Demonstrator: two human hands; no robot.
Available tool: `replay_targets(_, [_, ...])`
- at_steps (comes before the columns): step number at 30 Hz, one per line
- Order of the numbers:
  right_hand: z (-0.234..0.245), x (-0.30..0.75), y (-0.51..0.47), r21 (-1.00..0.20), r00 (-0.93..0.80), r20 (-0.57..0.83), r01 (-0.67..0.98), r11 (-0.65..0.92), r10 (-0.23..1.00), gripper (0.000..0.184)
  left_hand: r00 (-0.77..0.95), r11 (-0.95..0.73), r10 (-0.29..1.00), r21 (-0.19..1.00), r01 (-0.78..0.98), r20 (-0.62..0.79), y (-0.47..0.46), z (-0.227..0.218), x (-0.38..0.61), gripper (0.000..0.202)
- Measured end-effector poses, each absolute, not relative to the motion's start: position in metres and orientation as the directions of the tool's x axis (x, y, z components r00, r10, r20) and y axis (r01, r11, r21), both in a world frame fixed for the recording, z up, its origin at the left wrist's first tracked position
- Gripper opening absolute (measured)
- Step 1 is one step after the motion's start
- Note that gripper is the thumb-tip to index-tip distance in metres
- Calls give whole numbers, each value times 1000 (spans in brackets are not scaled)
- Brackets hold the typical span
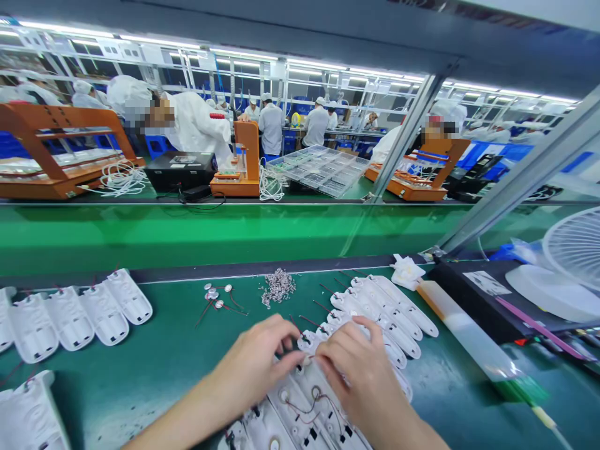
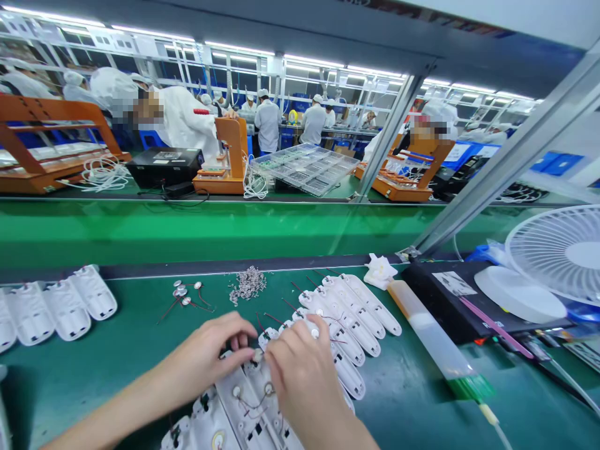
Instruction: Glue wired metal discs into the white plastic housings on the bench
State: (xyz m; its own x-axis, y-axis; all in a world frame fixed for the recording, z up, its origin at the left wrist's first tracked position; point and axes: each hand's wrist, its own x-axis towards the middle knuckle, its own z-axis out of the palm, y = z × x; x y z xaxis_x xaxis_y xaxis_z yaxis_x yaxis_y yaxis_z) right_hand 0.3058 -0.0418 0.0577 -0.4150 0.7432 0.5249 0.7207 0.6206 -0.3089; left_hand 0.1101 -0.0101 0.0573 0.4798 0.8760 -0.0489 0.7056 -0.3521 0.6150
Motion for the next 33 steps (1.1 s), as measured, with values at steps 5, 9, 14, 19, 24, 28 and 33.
replay_targets(5, [52, 380, -14, -297, -122, 511, 903, 309, 851, 12, 169, -169, 985, 166, 971, 16, 40, 39, 51, 24])
replay_targets(9, [36, 420, 4, -276, 24, 476, 953, 123, 879, 12, 98, -97, 995, 135, 986, -1, 58, 18, 22, 26])
replay_targets(14, [23, 412, 13, -265, 101, 401, 964, 10, 910, 14, 134, -127, 991, 200, 972, -23, 55, 19, 21, 24])
replay_targets(19, [24, 402, 17, -252, 120, 342, 967, -31, 932, 16, 114, -100, 993, 269, 958, -36, 55, 29, 23, 22])
replay_targets(24, [25, 400, 18, -225, 109, 325, 974, -35, 939, 17, 79, -98, 995, 350, 932, 68, 52, 35, 28, 30])
replay_targets(28, [27, 396, 16, -197, 101, 338, 980, -35, 936, 17, 88, -138, 984, 347, 928, 156, 46, 40, 34, 35])
replay_targets(33, [30, 396, 15, -172, 80, 328, 985, -23, 941, 17, 122, -206, 954, 301, 931, 275, 39, 46, 40, 39])
